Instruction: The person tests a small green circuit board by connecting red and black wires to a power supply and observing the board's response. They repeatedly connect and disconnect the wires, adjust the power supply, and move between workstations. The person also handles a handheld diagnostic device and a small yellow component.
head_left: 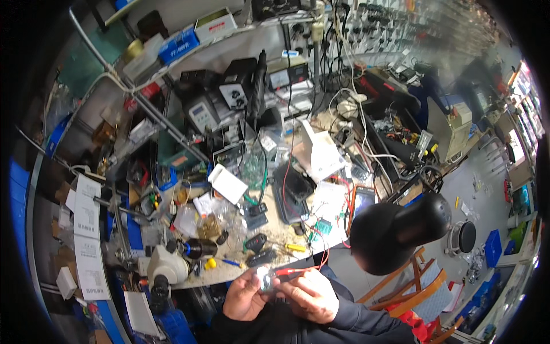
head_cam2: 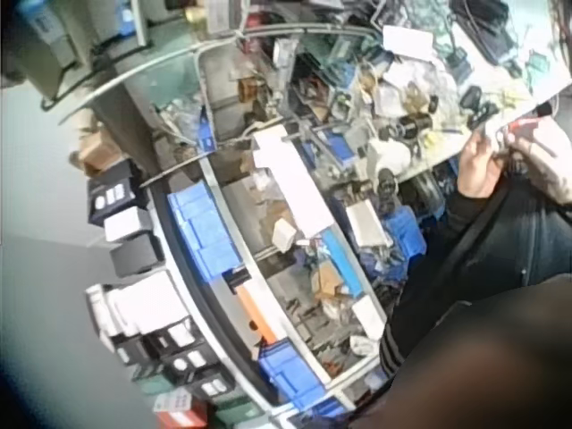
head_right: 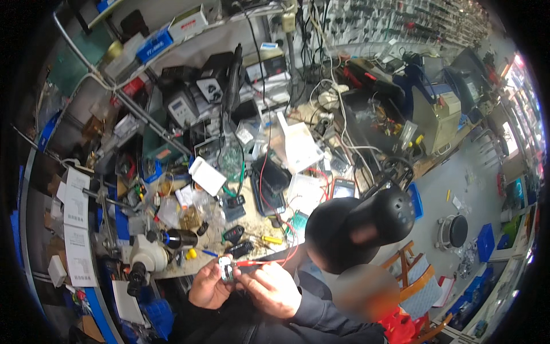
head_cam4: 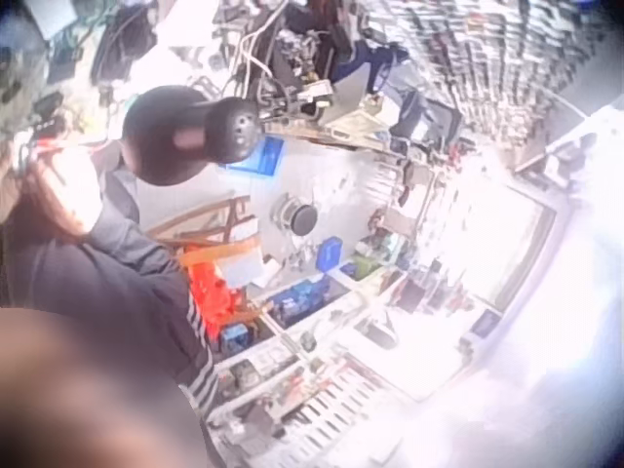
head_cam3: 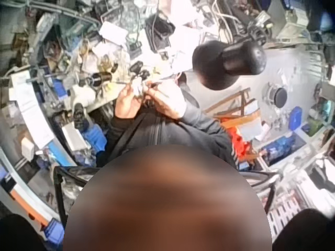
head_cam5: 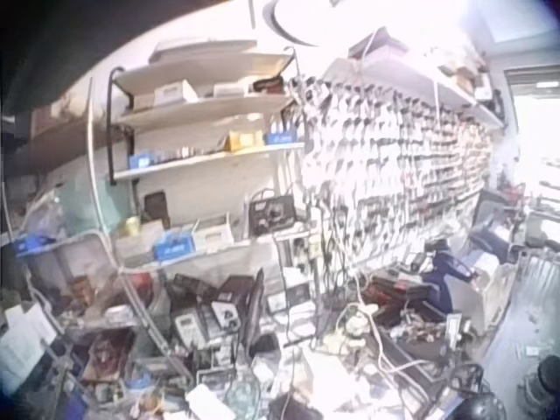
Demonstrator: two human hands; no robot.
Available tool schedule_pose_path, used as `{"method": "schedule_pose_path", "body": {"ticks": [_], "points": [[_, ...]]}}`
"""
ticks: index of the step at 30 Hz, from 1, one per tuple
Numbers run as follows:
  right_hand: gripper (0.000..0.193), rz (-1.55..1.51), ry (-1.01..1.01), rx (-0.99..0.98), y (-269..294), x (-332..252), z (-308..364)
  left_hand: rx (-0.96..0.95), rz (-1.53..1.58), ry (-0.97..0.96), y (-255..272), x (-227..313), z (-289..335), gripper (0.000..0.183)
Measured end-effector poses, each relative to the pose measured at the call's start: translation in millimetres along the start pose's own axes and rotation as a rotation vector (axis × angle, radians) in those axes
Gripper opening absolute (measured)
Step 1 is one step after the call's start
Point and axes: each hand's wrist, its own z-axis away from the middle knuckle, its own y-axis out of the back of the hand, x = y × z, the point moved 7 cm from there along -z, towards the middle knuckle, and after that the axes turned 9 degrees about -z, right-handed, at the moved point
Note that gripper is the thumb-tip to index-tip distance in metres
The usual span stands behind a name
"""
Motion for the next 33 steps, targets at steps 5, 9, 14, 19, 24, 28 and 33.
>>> {"method": "schedule_pose_path", "body": {"ticks": [5, 9, 14, 19, 24, 28, 33], "points": [[0.068, -0.046, 0.004, -0.024, 1.7, 11.6, 7.4, 0.034, -0.006, 0.054, -4.9, -0.5, -1.9, 0.039], [0.057, -0.074, -0.01, 0.014, 10.9, 20.7, 7.4, 0.075, -0.044, 0.079, -13.3, 0.1, -8.6, 0.038], [0.04, -0.089, -0.062, 0.094, 22.4, 34.6, 7.5, 0.145, -0.046, 0.114, -16.6, -2.3, -17.8, 0.037], [0.037, -0.133, -0.091, 0.059, 18.2, 50.0, 3.9, 0.139, -0.03, 0.093, -20.3, -2.3, -24.0, 0.036], [0.031, -0.227, -0.24, -0.268, -0.3, 64.0, 8.4, 0.159, -0.084, 0.053, -19.4, -2.1, -24.5, 0.035], [0.032, -0.076, -0.12, -0.07, 15.8, 56.0, 2.8, 0.232, -0.169, 0.048, -13.3, -0.6, -23.0, 0.033], [0.03, -0.056, -0.161, -0.04, 14.7, 56.6, 3.2, 0.257, -0.196, 0.035, -8.8, 1.6, -22.5, 0.031]]}}
